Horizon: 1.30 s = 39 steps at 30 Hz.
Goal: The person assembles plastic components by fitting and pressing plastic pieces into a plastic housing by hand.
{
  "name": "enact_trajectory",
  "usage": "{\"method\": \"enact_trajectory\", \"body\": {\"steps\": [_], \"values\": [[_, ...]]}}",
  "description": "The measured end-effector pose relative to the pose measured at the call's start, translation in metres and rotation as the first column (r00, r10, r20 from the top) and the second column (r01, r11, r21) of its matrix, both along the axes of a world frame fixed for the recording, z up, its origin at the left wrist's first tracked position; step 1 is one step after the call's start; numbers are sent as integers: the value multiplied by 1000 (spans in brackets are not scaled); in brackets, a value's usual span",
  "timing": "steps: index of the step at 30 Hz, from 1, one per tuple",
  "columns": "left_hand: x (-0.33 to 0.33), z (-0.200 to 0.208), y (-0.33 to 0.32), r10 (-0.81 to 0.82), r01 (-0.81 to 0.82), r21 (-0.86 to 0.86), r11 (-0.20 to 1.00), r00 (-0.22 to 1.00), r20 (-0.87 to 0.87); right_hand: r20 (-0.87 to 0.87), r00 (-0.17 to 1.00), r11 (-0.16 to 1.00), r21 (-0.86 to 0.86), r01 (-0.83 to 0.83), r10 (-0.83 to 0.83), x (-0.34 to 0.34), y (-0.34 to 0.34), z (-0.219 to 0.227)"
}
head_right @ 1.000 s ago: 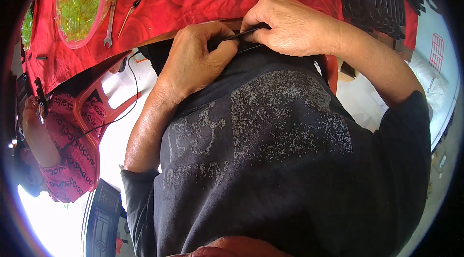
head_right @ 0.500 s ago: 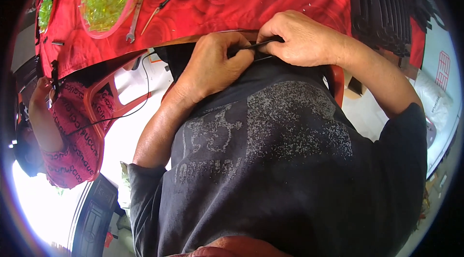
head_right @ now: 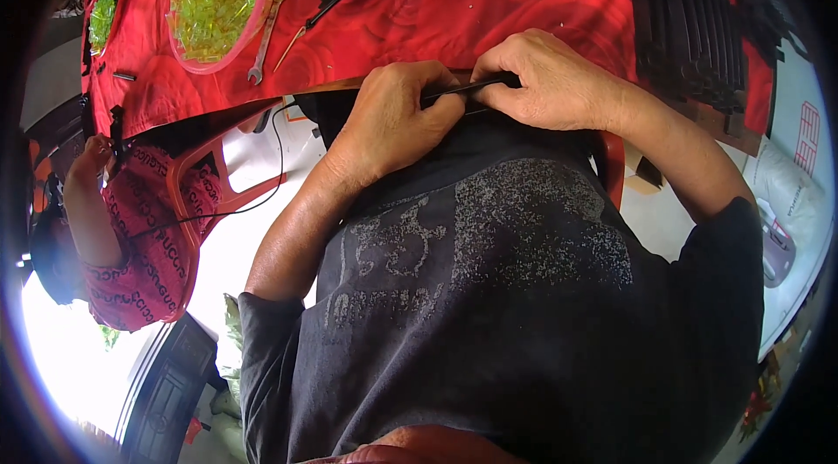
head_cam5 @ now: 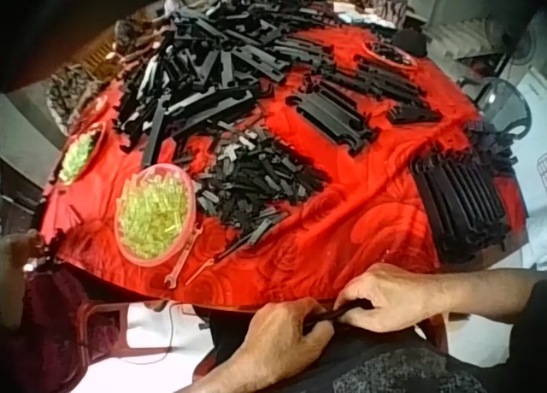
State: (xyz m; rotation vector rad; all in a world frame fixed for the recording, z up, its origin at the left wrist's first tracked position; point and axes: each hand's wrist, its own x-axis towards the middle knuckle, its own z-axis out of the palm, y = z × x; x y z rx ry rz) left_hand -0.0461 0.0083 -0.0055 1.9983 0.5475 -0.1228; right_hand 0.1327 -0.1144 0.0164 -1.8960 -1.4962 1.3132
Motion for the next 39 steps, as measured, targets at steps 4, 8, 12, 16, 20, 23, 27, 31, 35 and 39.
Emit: {"method": "enact_trajectory", "body": {"steps": [4,8,12,16,20,23,27,31,35,39], "values": [[3,5,3,-18,18,-16,1000,999,-30,-22,1000,1000,-17,17,-17,2,0,-1],[2,5,10,-42,41,22,999,997,59,-23,997,996,-61,67,-69,3,1,-1],[-1,12,36,116,-180,159,971,932,344,-21,993,992,37,120,-119,11,-2,-6],[-4,-4,80,115,-311,614,725,934,338,-35,978,978,-32,205,-206,19,-2,-13],[-13,-16,96,108,-203,723,660,979,176,-72,968,966,-114,231,-240,21,4,-13],[-10,-12,99,121,-162,720,675,987,109,-50,968,966,-95,239,-244,23,4,-17],[-10,-10,102,86,-115,739,664,993,78,40,960,958,91,272,-277,23,5,-19],[-7,-5,99,80,-60,749,659,997,10,95,962,963,116,243,-254,25,6,-19],[-9,-11,98,27,-83,753,653,996,86,80,966,960,155,231,-245,23,6,-21],[-13,-9,98,23,-42,767,641,999,35,63,974,963,177,205,-219,23,7,-22]]}}
